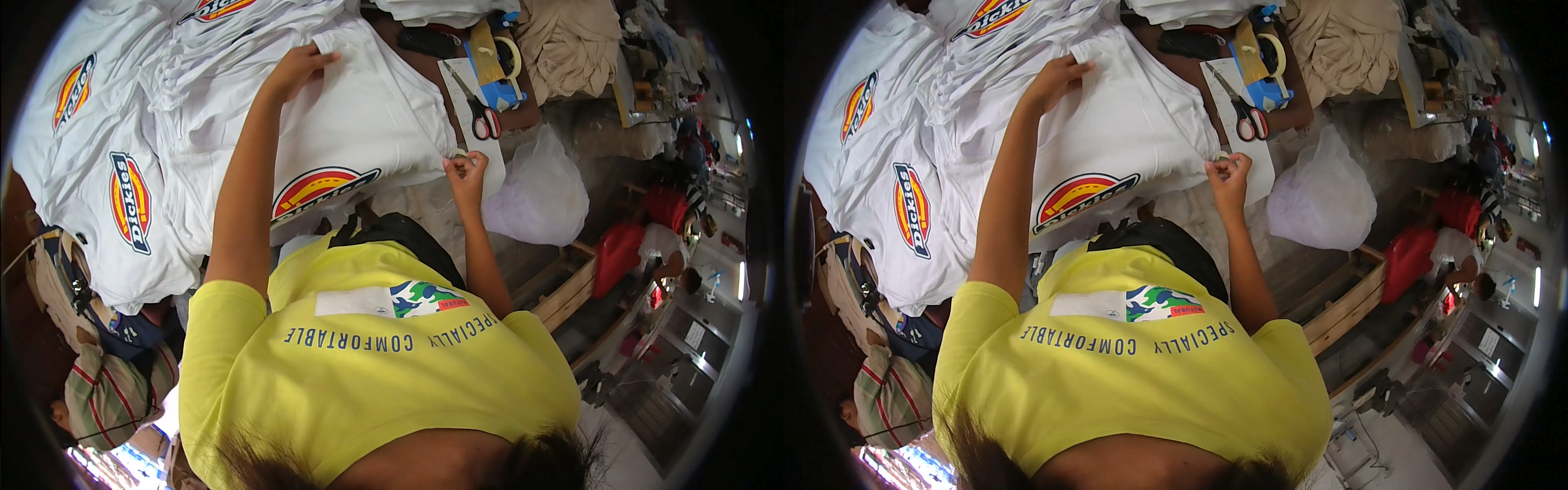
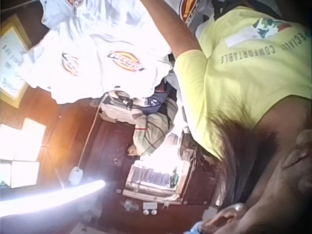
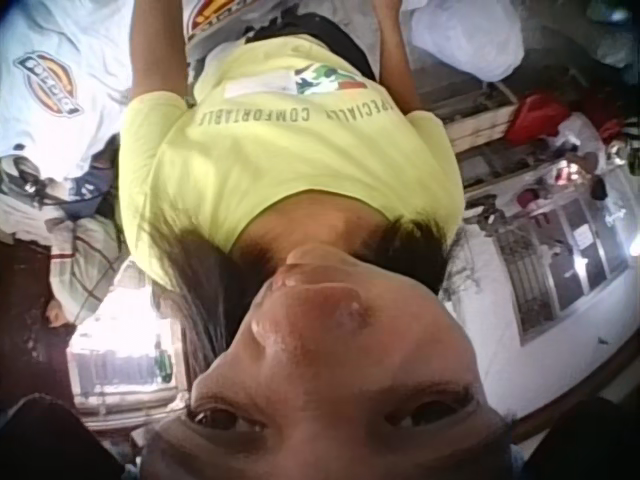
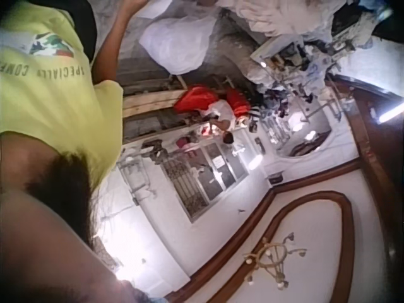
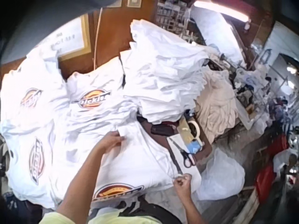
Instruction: The person organizes and finishes white t-shirts by cutting excess threads using shears, applying tape, and folding them into a stack.
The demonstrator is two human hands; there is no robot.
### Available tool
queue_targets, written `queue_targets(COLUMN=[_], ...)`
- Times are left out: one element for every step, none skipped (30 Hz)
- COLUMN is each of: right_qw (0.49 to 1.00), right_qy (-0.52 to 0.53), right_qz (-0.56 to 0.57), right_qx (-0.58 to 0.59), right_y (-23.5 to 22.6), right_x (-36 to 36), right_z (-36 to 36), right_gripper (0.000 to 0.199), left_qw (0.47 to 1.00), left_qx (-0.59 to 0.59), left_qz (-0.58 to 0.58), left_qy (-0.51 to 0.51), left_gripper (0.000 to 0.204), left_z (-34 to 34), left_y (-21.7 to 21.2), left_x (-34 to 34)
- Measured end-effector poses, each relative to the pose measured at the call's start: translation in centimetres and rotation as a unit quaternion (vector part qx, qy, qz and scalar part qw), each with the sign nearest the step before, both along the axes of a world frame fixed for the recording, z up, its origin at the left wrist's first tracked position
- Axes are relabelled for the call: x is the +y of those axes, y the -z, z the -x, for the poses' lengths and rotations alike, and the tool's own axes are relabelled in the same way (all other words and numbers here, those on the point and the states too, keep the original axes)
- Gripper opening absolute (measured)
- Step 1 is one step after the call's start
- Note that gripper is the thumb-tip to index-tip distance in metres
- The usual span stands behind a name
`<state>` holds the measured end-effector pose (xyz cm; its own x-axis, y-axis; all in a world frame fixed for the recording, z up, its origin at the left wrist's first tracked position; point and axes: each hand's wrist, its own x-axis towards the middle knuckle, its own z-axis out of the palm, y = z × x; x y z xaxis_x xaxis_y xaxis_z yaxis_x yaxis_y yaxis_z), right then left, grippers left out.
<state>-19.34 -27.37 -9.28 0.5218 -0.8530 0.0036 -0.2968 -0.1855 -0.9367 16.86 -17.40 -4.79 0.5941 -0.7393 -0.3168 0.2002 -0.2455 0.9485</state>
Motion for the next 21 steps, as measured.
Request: queue_targets(right_qw=[0.998,0.991,0.989,0.987,0.985,0.983,0.978,0.97,0.963,0.954,0.945,0.935,0.923,0.919,0.913,0.907,0.906,0.916,0.924,0.93,0.93], right_qy=[0.005,0.01,0.001,-0.01,-0.015,-0.065,-0.11,-0.155,-0.196,-0.238,-0.269,-0.299,-0.329,-0.334,-0.338,-0.342,-0.349,-0.352,-0.354,-0.355,-0.347], right_qz=[0.063,0.126,0.143,0.159,0.172,0.172,0.173,0.173,0.17,0.167,0.173,0.179,0.185,0.206,0.226,0.246,0.239,0.193,0.146,0.099,0.123], right_qx=[0.02,0.04,0.031,0.02,0.007,-0.019,-0.043,-0.068,-0.068,-0.068,-0.071,-0.074,-0.076,-0.052,-0.028,-0.005,0.022,0.018,0.016,0.013,0.006], right_y=[-0.4,-0.8,-1.3,-1.7,-2.1,-2.8,-3.6,-4.2,-5.0,-5.4,-5.2,-4.8,-4.6,-4.2,-3.9,-3.7,-3.6,-3.5,-3.4,-3.2,-3.2], right_x=[0.4,0.7,1.0,1.3,1.6,1.9,2.0,2.0,2.3,2.4,2.1,1.7,1.3,1.0,0.9,0.8,0.6,0.4,0.2,0.0,0.2], right_z=[-0.3,-0.7,-1.2,-1.8,-2.4,-3.7,-5.4,-7.3,-9.3,-11.2,-13.1,-15.0,-16.2,-16.6,-17.1,-17.2,-17.0,-16.9,-16.8,-16.8,-16.9], right_gripper=[0.038,0.037,0.035,0.033,0.032,0.031,0.031,0.03,0.031,0.032,0.033,0.034,0.035,0.036,0.036,0.037,0.036,0.036,0.036,0.036,0.036], left_qw=[0.993,0.973,0.946,0.908,0.894,0.879,0.853,0.817,0.808,0.797,0.786,0.788,0.791,0.793,0.798,0.802,0.807,0.808,0.81,0.811,0.81], left_qx=[-0.108,-0.214,-0.303,-0.39,-0.441,-0.472,-0.521,-0.565,-0.574,-0.582,-0.59,-0.584,-0.577,-0.569,-0.566,-0.563,-0.559,-0.558,-0.556,-0.555,-0.553], left_qz=[-0.006,-0.012,-0.005,0.001,0.033,0.059,-0.017,-0.094,-0.118,-0.144,-0.169,-0.18,-0.193,-0.204,-0.197,-0.189,-0.18,-0.18,-0.179,-0.177,-0.184], left_qy=[-0.042,-0.084,-0.12,-0.156,-0.077,-0.014,0.026,0.065,0.067,0.067,0.068,0.071,0.071,0.073,0.067,0.063,0.059,0.058,0.058,0.059,0.062], left_gripper=[0.031,0.027,0.023,0.02,0.017,0.025,0.035,0.045,0.053,0.061,0.069,0.073,0.077,0.081,0.081,0.082,0.082,0.082,0.083,0.083,0.084], left_z=[0.5,1.1,2.6,4.2,5.5,6.7,8.4,9.7,9.9,10.0,10.0,9.8,9.6,9.4,9.2,9.1,9.0,9.0,9.0,9.0,9.0], left_y=[0.6,1.2,1.4,1.3,0.4,1.5,1.0,0.6,0.9,1.5,1.8,1.7,1.6,1.4,1.6,1.8,1.9,2.0,2.1,2.2,2.2], left_x=[1.4,2.7,3.8,4.7,5.2,5.7,5.7,5.6,5.7,5.7,5.7,5.6,5.5,5.4,5.4,5.4,5.4,5.4,5.5,5.5,5.5])
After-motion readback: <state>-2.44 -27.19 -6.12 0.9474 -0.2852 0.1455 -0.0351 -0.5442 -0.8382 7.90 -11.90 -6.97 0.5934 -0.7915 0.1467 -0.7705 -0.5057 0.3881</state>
